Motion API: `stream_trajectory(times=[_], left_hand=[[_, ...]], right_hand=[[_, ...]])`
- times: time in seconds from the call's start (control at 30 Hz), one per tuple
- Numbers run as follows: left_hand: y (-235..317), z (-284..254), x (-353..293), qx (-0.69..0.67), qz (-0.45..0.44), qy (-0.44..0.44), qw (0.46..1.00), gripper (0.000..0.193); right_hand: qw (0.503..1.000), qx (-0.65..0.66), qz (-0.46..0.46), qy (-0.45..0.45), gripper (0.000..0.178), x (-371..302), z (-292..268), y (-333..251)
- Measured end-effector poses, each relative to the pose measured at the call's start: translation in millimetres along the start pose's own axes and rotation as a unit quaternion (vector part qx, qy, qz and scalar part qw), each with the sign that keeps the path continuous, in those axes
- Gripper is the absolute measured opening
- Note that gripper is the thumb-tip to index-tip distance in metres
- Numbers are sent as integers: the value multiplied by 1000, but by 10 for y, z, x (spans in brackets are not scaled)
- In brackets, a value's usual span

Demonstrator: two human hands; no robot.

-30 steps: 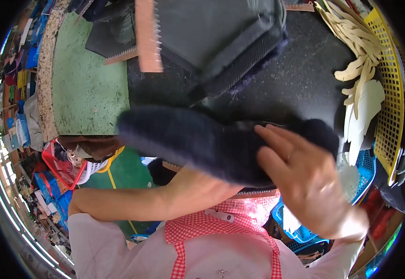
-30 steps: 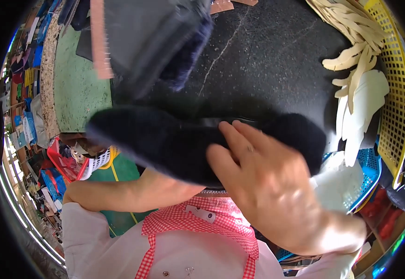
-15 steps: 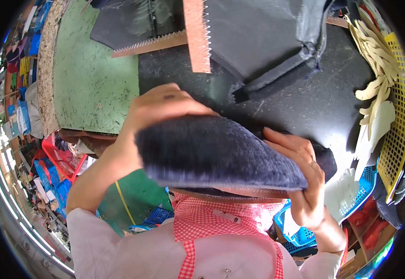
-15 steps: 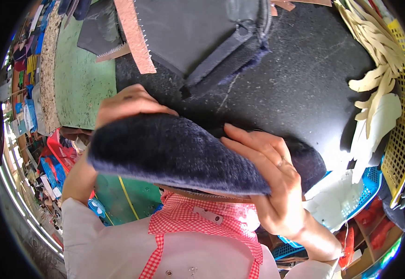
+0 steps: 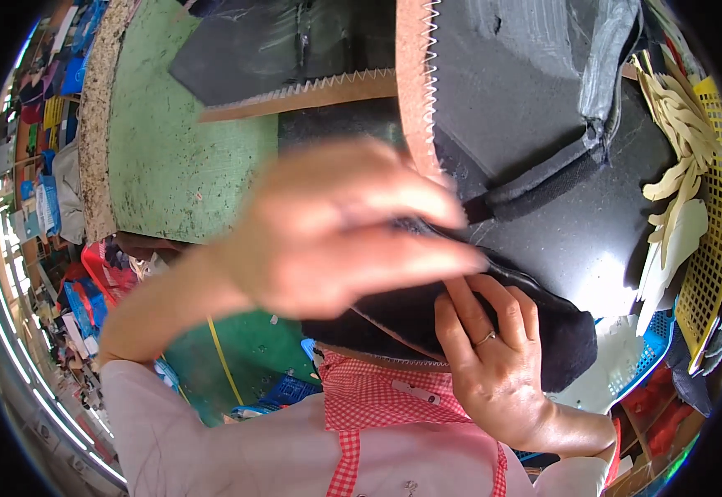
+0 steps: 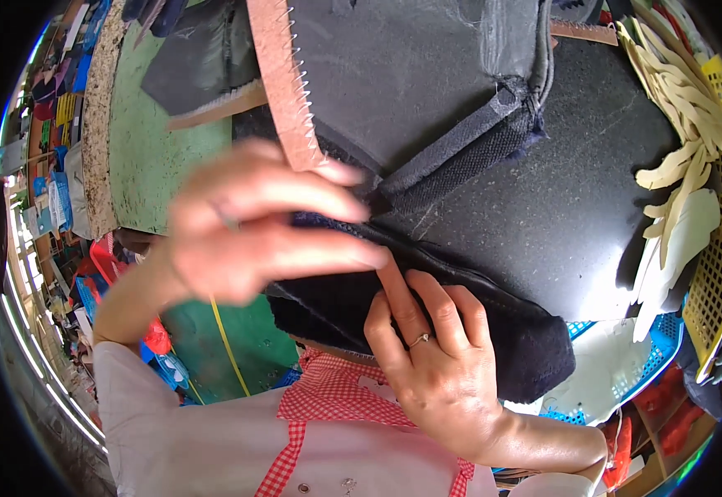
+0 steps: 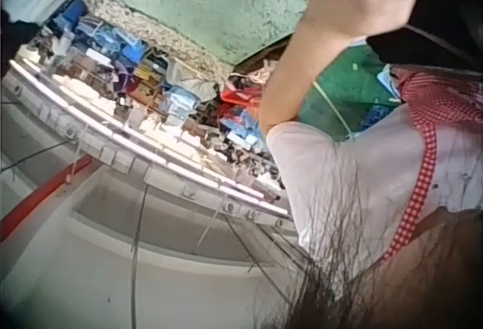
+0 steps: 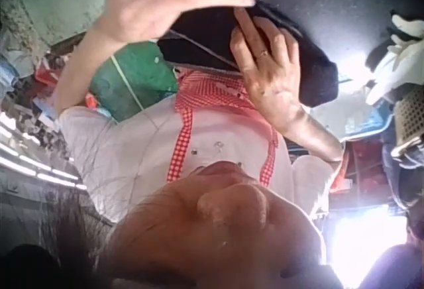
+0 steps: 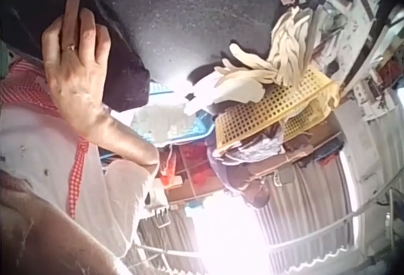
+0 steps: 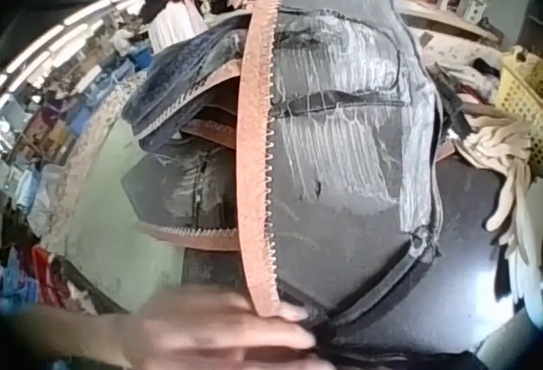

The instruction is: Assembling shoe components by hand at a factory workbench.

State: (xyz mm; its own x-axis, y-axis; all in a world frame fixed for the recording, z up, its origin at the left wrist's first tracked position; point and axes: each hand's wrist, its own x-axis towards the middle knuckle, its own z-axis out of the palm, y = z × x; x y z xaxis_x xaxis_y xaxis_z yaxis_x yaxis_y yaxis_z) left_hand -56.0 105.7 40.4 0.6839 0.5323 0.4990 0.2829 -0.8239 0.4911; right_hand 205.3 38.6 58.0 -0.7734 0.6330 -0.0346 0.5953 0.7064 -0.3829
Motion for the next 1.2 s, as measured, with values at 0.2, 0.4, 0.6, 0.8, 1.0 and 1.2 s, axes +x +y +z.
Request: stream_trajectory(times=[0.2,0.4,0.6,0.8,1.0,1.2], left_hand=[[654,435,-112,12,-217,-227,949,88],[745,1041,415,-96,-227,-95,964,70],[644,946,462,-207,-277,-57,936,44],[739,907,404,-54,-186,-190,962,68],[767,1036,304,77,-145,-191,968,80],[1472,1215,-180,-13,-177,-254,951,63]], right_hand=[[984,78,153,49,48,-475,-290,503],[902,299,262,170,58,-682,-274,788],[956,216,173,101,33,-525,-237,1076],[984,97,104,105,39,-677,-209,1098],[987,42,121,95,60,-802,-269,929],[971,172,82,143,56,-1211,-292,1132]])
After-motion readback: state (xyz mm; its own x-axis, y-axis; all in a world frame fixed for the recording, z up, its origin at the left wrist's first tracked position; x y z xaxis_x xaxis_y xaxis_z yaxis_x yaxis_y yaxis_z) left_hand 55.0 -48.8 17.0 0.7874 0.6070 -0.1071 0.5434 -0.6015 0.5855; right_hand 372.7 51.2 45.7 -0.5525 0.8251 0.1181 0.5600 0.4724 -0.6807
